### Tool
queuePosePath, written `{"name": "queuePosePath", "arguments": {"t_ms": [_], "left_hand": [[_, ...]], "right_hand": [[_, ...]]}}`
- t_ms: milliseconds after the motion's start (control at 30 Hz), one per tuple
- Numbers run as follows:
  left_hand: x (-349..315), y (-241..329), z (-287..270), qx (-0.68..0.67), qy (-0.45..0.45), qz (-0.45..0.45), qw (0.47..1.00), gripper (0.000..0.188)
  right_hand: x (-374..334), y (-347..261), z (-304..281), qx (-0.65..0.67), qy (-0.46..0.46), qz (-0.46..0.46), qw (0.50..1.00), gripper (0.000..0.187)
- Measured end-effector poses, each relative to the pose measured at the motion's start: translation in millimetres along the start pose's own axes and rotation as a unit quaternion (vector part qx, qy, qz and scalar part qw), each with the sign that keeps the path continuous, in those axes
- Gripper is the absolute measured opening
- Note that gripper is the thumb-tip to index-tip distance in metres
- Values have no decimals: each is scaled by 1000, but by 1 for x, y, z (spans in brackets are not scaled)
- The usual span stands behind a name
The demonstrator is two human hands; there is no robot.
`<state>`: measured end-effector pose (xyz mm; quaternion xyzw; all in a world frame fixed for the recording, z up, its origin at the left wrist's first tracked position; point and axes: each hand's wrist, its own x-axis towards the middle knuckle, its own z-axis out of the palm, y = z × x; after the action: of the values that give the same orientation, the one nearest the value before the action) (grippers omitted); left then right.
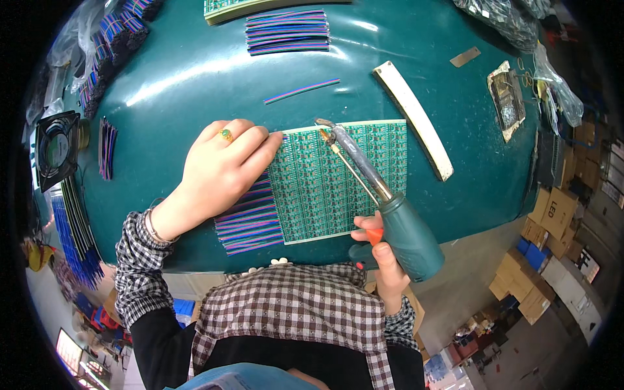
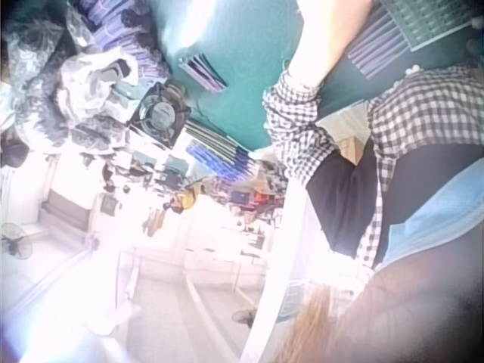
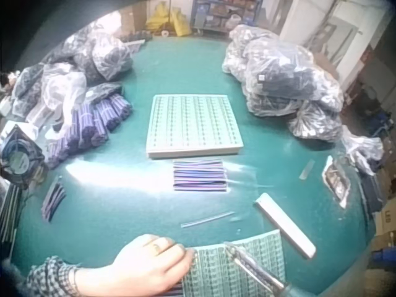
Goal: The person solders or heat-shrinks wire strips onto LED panel arrays using a hot air gun.
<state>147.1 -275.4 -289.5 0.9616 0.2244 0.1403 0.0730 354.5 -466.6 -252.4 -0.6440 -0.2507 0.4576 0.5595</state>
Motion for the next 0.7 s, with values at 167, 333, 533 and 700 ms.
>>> {"name": "queuePosePath", "arguments": {"t_ms": [167,333,533,700], "left_hand": [[-1,4,5,-5,22,1,1000,32],[-4,4,11,-1,56,28,998,34],[-5,3,17,17,78,46,996,36],[-4,4,18,22,78,47,996,36]], "right_hand": [[-3,7,0,21,11,30,999,58],[-7,10,4,-10,-11,2,1000,55],[-9,11,6,-36,-6,3,999,55],[-10,10,7,-43,-26,15,999,56]]}}
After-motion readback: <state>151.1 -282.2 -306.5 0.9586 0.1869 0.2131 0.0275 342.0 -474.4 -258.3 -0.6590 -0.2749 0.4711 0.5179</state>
